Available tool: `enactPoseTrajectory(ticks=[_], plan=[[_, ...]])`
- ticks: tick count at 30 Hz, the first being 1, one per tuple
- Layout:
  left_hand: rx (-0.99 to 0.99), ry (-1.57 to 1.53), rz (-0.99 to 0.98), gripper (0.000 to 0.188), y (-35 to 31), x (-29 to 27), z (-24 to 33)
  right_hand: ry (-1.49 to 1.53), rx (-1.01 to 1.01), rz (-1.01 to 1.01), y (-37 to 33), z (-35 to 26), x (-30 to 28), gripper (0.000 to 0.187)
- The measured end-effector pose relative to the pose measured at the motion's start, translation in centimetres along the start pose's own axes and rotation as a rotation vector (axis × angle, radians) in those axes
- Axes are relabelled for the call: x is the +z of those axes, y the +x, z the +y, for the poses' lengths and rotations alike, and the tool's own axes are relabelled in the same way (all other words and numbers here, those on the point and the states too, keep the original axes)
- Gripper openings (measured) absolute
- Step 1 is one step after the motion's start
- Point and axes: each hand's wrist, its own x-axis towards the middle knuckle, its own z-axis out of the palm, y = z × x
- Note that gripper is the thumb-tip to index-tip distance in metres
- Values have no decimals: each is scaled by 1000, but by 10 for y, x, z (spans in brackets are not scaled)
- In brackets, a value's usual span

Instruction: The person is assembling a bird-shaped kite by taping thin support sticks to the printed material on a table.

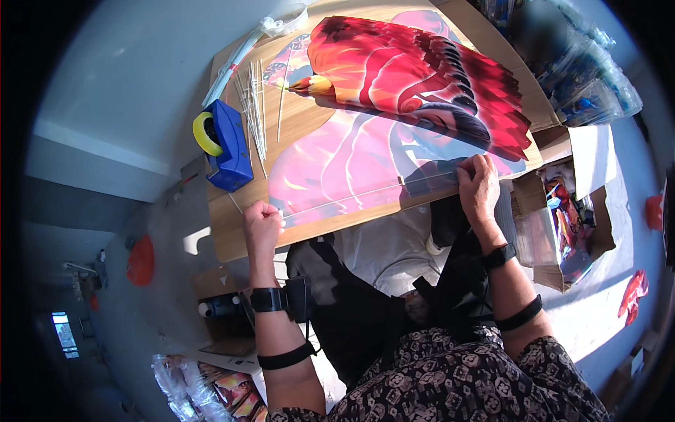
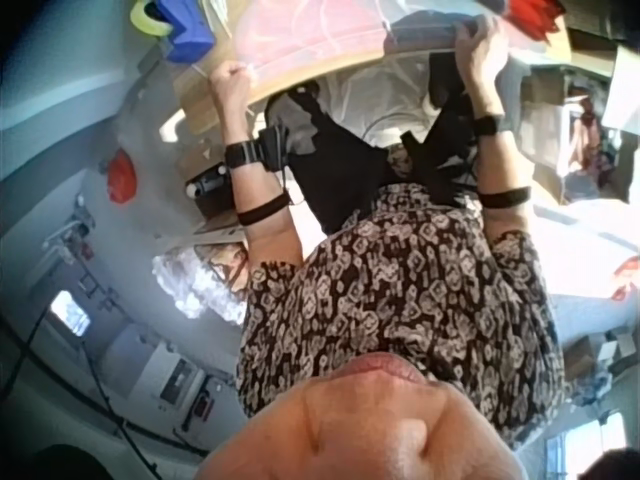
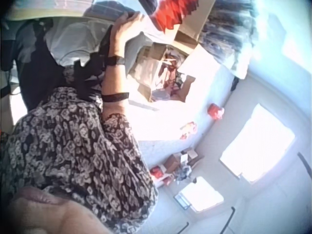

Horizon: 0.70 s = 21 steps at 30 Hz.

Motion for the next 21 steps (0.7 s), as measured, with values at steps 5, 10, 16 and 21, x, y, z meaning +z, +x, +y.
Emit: enactPoseTrajectory(ticks=[5,10,16,21], plan=[[-1,37,-7,3,2,-1,-2,51,-230,158,-10,-12,-5,23],[-8,41,-22,4,2,0,-4,10,-567,-201,-33,-41,-11,56],[8,-1,5,2,0,0,-2,-34,-617,-454,-52,-51,0,84],[143,56,-1,4,3,-8,-14,-182,-621,-486,-56,-55,1,95]])
